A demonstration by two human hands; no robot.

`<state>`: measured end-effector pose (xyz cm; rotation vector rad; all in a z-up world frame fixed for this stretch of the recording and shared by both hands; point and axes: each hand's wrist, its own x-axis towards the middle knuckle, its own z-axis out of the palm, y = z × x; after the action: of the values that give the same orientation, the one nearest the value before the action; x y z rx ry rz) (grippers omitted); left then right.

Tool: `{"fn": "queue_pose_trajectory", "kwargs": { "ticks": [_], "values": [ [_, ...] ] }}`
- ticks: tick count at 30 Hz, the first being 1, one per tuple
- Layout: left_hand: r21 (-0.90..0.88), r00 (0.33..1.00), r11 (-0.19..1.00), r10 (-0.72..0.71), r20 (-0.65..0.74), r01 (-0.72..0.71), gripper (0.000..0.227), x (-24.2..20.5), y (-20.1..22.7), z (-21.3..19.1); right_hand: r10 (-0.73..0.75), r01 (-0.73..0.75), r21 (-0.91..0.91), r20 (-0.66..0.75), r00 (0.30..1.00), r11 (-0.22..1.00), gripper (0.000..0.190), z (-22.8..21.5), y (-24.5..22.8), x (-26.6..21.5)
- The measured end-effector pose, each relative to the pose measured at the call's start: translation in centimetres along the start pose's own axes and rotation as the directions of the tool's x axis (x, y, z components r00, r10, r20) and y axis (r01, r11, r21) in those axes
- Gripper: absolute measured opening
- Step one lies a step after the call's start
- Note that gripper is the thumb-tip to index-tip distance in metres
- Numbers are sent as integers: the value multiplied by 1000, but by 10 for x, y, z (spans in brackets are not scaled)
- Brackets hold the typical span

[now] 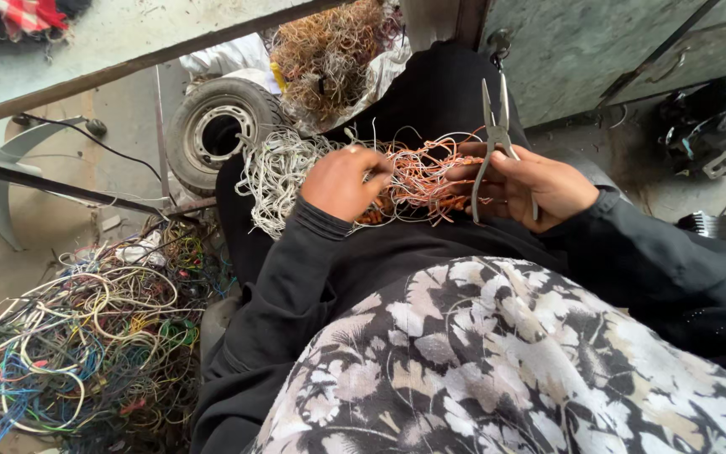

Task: The person sits cross-legged and uses pliers to strip insulation from a bundle of thin orange and white wires. They repeatedly pull and cut the insulation, accumulating stripped wire on their lap. The person briefly opens a drawer, retrieves a wallet, and then resumes stripping wires.

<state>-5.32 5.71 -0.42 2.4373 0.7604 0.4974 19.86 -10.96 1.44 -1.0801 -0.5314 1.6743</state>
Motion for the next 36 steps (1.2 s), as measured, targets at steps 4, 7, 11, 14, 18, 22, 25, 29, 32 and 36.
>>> {"fn": "queue_pose_trajectory", "kwargs": {
  "ticks": [4, 7, 11, 14, 18, 22, 25, 29, 32, 36],
  "values": [
    [-217, 990, 968, 136, 24, -128, 15, 5, 28, 21, -33, 34, -8, 42, 999, 999, 49, -6, 0, -1],
    [-248, 985, 967, 91, 147, -53, 23, 4, 34, 39, -51, 52, -55, 17, 999, 997, 48, -9, 1, -1],
    [-121, 991, 985, 131, 34, -126, 43, 4, 27, 51, -72, 70, -70, -28, 997, 995, 46, -7, 1, 3],
    [-73, 982, 979, 187, -23, -189, 45, 4, 23, 58, -76, 71, -79, -60, 995, 994, 45, -8, 1, 3],
    [-45, 976, 976, 210, -58, -213, 38, 0, 23, 60, -102, 100, -48, -42, 994, 994, 44, -10, 5, 5],
    [61, 887, 894, 448, -110, -444, 36, 7, 23, 63, -85, 84, -37, -37, 996, 996, 48, -19, 12, 11],
    [31, 903, 904, 427, -53, -425, 34, 10, 24, 65, -143, 144, 1, 99, 985, 990, 51, -25, 19, 15],
    [71, 936, 935, 351, -29, -349, 24, 10, 26, 68, -112, 112, 26, 1, 994, 993, 49, -28, 22, 14],
    [-8, 932, 933, 358, -54, -359, 27, 9, 30, 66, -100, 100, 48, 4, 995, 994, 47, -25, 20, 15],
    [-102, 973, 967, 229, -40, -232, 24, 7, 38, 62, -88, 93, 52, -85, 992, 994, 44, -19, 17, 11]
  ]
}}
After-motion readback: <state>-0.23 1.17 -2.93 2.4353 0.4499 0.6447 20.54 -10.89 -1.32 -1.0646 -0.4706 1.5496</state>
